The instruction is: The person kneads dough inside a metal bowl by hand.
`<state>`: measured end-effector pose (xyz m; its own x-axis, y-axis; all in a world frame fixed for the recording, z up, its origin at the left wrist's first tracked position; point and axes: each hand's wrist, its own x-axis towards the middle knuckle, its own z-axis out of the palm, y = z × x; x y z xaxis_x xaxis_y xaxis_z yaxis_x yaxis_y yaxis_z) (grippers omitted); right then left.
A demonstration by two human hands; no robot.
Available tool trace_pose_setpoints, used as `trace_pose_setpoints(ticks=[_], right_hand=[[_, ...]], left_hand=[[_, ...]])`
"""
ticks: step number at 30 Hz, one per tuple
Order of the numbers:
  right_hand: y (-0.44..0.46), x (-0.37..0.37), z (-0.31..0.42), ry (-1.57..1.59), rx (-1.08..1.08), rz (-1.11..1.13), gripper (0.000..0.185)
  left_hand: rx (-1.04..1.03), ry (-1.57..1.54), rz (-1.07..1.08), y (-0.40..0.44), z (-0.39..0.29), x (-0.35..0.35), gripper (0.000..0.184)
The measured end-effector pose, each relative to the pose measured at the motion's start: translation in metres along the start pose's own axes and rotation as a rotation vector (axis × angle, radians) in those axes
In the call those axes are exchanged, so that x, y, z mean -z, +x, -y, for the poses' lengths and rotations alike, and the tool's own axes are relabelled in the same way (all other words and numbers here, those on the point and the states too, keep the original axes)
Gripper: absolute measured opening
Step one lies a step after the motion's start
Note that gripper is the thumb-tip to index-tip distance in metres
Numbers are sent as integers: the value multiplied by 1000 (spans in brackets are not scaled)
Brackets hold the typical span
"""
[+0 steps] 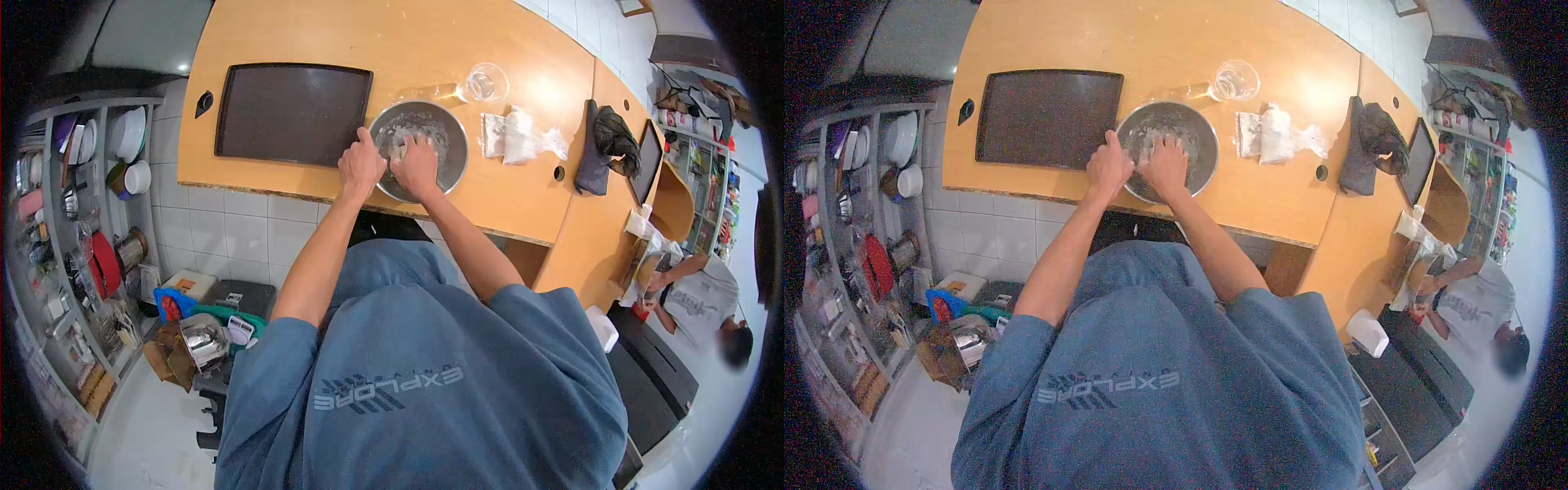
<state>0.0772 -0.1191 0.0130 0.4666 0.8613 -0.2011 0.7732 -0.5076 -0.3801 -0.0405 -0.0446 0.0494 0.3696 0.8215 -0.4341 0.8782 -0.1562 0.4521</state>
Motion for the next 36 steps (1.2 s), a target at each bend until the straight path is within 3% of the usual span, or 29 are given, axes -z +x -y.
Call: trace_pose_setpoints(ticks=[4, 7, 13, 16, 19, 20, 27, 31, 36], right_hand=[[4, -17, 3, 35, -93, -48, 42], [9, -23, 3, -39, -3, -167, 33], [20, -22, 3, -25, -16, -112, 38], [30, -22, -9, 146, 10, -57, 37], [42, -3, -15, 601, -233, 80, 42], [40, 12, -13, 715, -180, 5, 48], [23, 16, -24, 554, 161, -150, 33], [8, 20, -29, 544, 107, 38, 34], [-2, 10, -27, 287, 123, -64, 37]], left_hand=[[5, 3, -3, 4, 3, -7, 40], [-13, -2, -2, 6, 7, -10, 38], [-24, -35, 1, 6, 12, -11, 38], [-16, -24, -15, 5, 9, -8, 39], [-7, -5, -13, 0, 2, -6, 41], [-5, -7, -5, 0, 1, -5, 41], [-15, 4, -11, -2, 0, -7, 44], [-21, 19, -32, -3, 0, -9, 44], [3, 32, 4, -2, -1, -10, 45]])
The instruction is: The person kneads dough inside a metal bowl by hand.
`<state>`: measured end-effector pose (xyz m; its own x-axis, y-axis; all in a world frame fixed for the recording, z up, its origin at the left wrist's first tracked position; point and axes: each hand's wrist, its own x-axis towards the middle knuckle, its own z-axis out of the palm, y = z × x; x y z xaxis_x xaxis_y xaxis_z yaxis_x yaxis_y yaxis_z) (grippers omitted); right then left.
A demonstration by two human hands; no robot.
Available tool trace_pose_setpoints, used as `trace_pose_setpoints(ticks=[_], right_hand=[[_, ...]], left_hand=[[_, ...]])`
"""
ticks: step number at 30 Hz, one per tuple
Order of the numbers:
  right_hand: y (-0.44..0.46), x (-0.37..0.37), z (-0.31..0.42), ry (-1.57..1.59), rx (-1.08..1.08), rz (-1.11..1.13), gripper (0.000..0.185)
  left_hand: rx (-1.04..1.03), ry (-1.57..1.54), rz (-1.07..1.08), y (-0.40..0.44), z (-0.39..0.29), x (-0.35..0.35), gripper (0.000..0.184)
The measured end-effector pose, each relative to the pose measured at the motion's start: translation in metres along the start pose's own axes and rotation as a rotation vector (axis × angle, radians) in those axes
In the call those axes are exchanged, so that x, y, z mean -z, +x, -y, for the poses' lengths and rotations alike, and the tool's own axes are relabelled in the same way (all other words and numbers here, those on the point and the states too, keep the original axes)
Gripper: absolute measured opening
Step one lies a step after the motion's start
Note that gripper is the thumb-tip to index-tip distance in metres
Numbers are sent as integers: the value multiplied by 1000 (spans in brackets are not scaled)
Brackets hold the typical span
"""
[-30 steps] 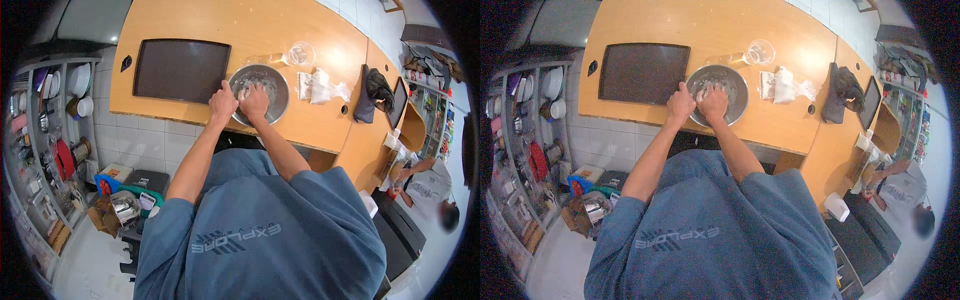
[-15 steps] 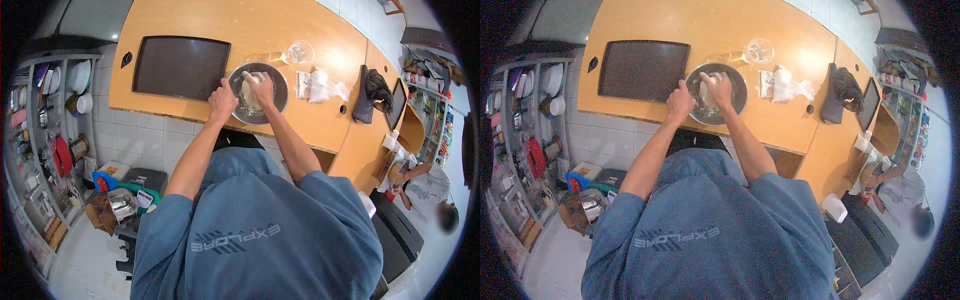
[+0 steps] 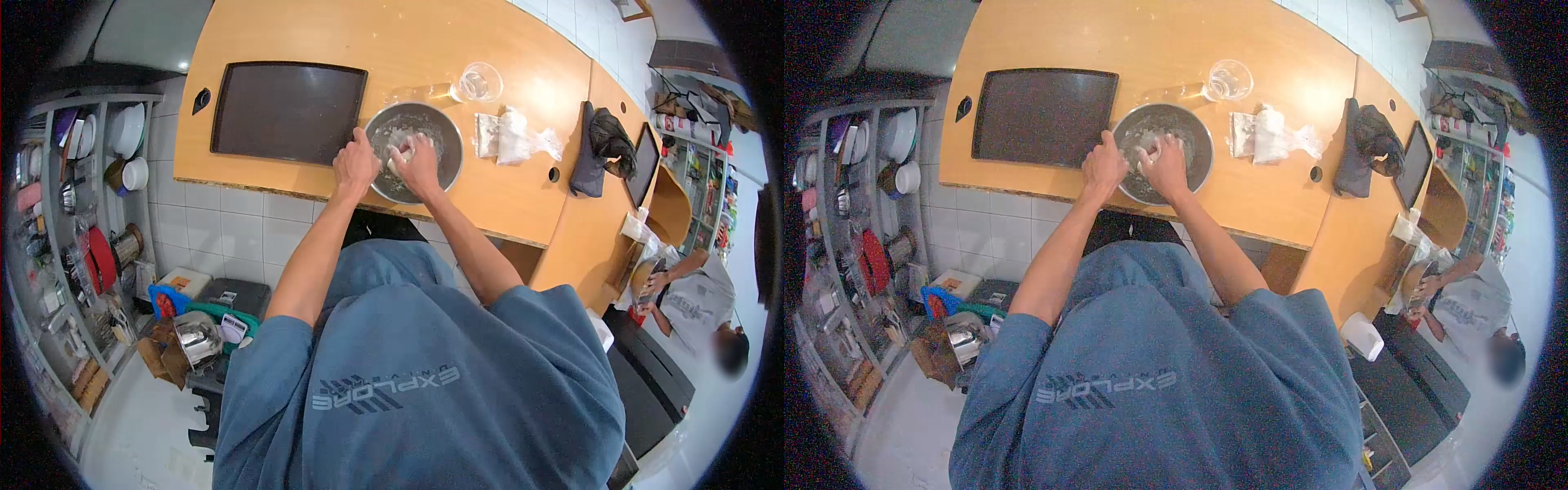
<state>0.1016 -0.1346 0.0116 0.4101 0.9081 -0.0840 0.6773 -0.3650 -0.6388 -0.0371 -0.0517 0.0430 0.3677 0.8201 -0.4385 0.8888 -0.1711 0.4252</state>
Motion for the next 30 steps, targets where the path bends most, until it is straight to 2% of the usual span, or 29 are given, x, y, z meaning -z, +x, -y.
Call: trace_pose_setpoints(ticks=[2, 5, 8, 14, 20, 23, 26, 29, 30], right_hand=[[-7, -9, -7, -161, 51, -132, 41], [-11, -21, -5, -263, -223, 61, 48], [-8, -13, 10, -285, -244, 50, 49], [12, -11, 21, -342, -112, 43, 33], [37, -17, 23, -422, -103, 156, 35], [39, -11, 20, -355, -117, 162, 37], [44, -19, -17, -190, -199, 196, 45], [43, 19, -7, -3, -158, 296, 57], [39, 21, -6, -86, -76, 284, 59]], left_hand=[[-1, -4, 8, 0, 2, -2, 45], [-2, -28, -17, -1, 1, -2, 43], [-19, -22, -30, -1, 0, -2, 41], [-23, -1, 18, 5, 3, -4, 41], [3, -21, -9, -1, 0, 0, 41], [-4, -25, -27, -4, 1, 2, 40], [5, -33, -39, -3, -1, 0, 41], [13, -39, -38, -7, -4, 3, 42], [10, -41, -35, -7, -6, 4, 43]])
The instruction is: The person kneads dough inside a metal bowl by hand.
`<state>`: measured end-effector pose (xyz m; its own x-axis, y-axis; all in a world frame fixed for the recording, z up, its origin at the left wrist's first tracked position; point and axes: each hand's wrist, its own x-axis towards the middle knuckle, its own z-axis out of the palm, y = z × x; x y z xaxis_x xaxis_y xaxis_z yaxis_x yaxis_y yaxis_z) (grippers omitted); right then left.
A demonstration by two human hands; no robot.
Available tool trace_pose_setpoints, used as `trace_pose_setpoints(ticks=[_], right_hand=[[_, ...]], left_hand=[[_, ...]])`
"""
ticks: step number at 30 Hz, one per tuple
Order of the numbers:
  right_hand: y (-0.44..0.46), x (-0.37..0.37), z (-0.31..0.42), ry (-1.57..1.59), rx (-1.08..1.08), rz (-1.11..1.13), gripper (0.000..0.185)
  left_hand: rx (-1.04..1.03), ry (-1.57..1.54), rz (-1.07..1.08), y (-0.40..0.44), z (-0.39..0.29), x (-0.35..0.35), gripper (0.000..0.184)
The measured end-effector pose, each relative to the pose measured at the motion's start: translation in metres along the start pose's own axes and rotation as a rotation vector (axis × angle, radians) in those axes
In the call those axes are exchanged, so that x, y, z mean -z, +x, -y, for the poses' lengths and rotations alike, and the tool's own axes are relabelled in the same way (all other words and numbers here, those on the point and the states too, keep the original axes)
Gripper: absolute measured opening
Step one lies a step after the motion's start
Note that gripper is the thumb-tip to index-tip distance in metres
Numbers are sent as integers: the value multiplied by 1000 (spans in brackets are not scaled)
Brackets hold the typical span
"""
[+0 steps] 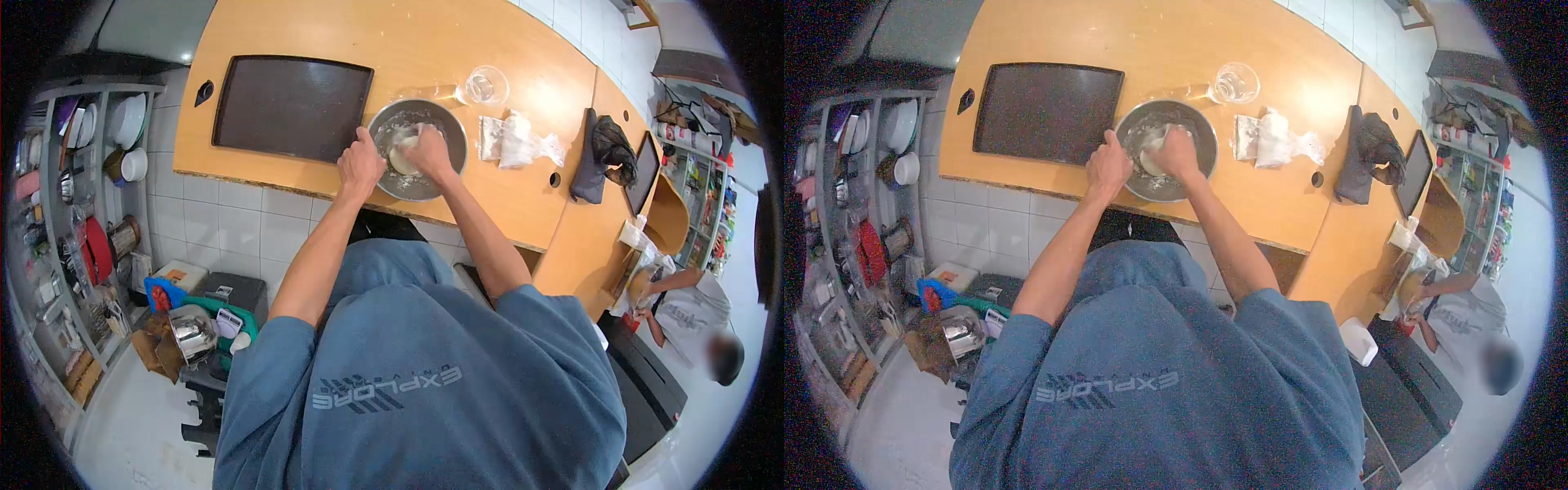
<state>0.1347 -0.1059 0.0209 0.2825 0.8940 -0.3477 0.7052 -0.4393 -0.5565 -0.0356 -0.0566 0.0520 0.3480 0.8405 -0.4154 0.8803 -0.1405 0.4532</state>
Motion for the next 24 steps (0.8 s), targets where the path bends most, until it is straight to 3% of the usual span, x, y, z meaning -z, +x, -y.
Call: trace_pose_setpoints(ticks=[2, 5, 8, 11, 14, 20, 24], right_hand=[[-10, -4, 6, -182, 137, -34, 63], [-31, -15, 19, -171, 155, -240, 57], [-35, -40, 17, -145, -92, -201, 48], [-41, -41, 24, -21, -76, -130, 39], [-36, -57, 13, -107, 74, -270, 33], [-17, -47, 26, -222, -144, -174, 34], [8, -51, 9, -232, -84, -116, 36]], left_hand=[[-8, 6, -10, -2, -3, 0, 47], [-9, -4, -27, -1, -2, -3, 45], [7, -32, -13, -2, -1, -3, 41], [24, -55, -5, -1, -3, -3, 39], [33, -57, -6, -1, -1, -5, 38], [1, -43, 24, 1, 0, -4, 38], [-47, -16, 18, 5, 10, -13, 39]])
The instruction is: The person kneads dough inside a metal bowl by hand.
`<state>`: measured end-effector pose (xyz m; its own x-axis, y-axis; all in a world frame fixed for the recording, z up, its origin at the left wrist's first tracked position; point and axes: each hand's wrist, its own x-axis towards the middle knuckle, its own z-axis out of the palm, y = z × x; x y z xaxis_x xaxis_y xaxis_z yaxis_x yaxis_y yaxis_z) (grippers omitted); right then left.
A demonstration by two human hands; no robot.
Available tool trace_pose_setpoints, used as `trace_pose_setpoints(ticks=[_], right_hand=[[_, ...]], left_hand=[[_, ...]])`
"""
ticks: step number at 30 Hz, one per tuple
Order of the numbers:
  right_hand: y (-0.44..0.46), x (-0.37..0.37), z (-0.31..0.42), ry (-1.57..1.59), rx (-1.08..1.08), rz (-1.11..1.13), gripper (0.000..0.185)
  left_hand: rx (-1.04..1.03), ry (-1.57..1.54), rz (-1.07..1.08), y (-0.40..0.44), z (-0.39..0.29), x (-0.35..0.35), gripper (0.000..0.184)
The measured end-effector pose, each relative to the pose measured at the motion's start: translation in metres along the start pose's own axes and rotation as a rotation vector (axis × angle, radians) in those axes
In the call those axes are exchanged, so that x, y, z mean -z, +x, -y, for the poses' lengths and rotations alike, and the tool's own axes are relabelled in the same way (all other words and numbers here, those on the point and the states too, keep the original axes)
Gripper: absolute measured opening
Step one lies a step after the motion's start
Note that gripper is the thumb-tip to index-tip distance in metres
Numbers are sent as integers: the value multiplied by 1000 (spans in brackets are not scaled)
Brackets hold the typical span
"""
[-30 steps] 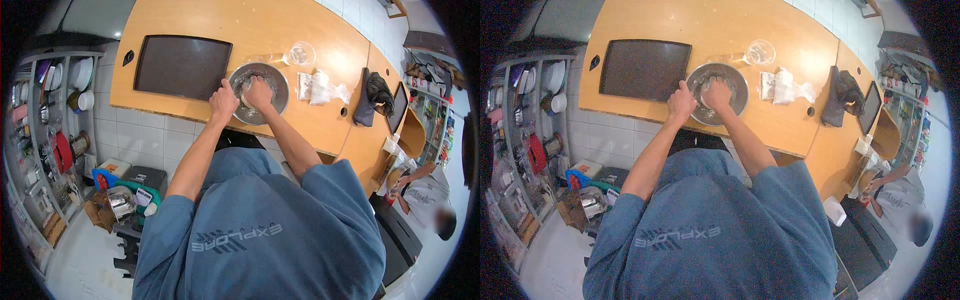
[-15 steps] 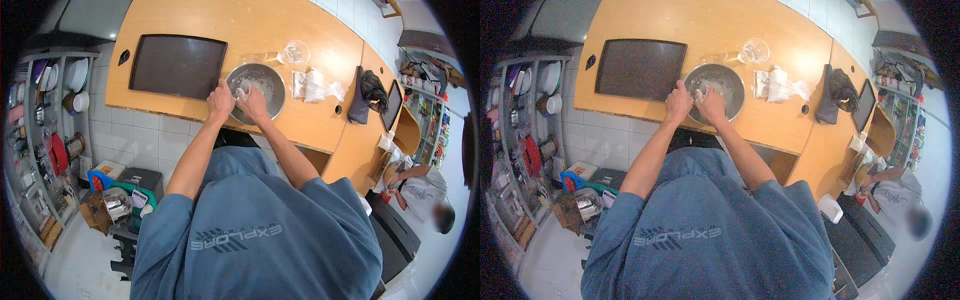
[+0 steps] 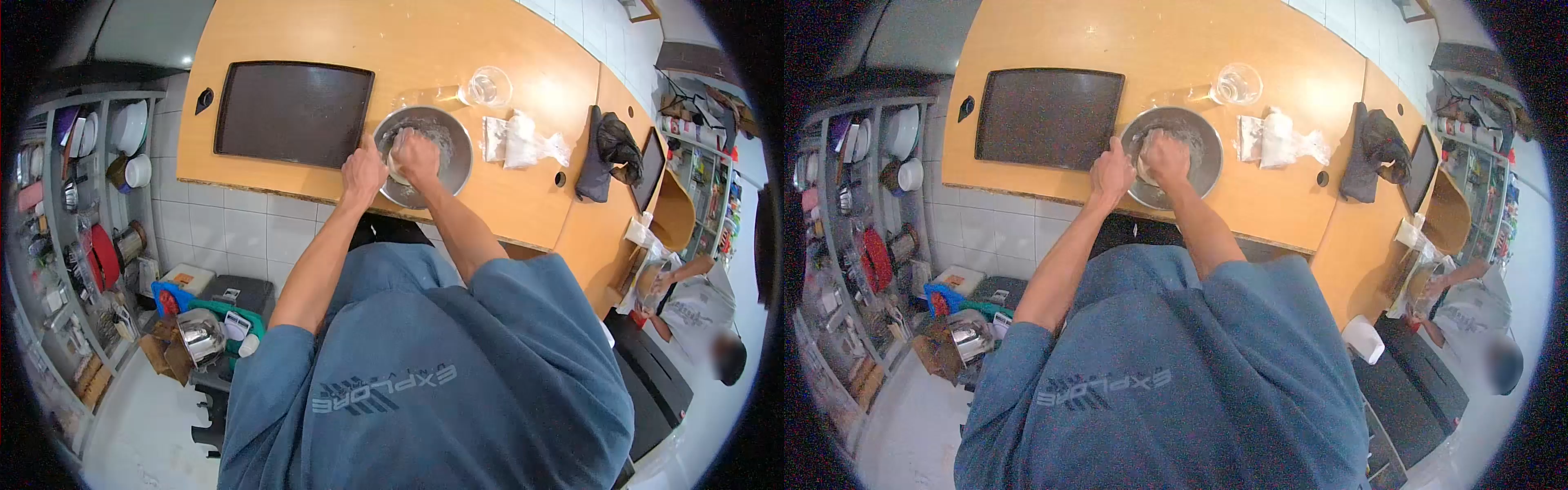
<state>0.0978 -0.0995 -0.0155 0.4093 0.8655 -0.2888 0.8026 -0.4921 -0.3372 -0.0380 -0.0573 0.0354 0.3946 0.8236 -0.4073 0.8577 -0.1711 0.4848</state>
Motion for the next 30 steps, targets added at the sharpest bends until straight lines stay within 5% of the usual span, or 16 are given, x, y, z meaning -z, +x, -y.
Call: trace_pose_setpoints(ticks=[11, 14, 17, 30], right_hand=[[3, 26, -6, 282, -213, 148, 52], [-16, 45, -8, 389, 46, 50, 53], [-26, 40, -8, 376, 130, -89, 50], [-54, 30, 18, -17, -64, 181, 55]], left_hand=[[-19, 15, -31, 0, -4, 0, 38], [-7, 3, -16, -5, -3, 4, 39], [-6, 3, -7, -7, -1, 7, 41], [43, 9, 3, -4, -5, 8, 51]])
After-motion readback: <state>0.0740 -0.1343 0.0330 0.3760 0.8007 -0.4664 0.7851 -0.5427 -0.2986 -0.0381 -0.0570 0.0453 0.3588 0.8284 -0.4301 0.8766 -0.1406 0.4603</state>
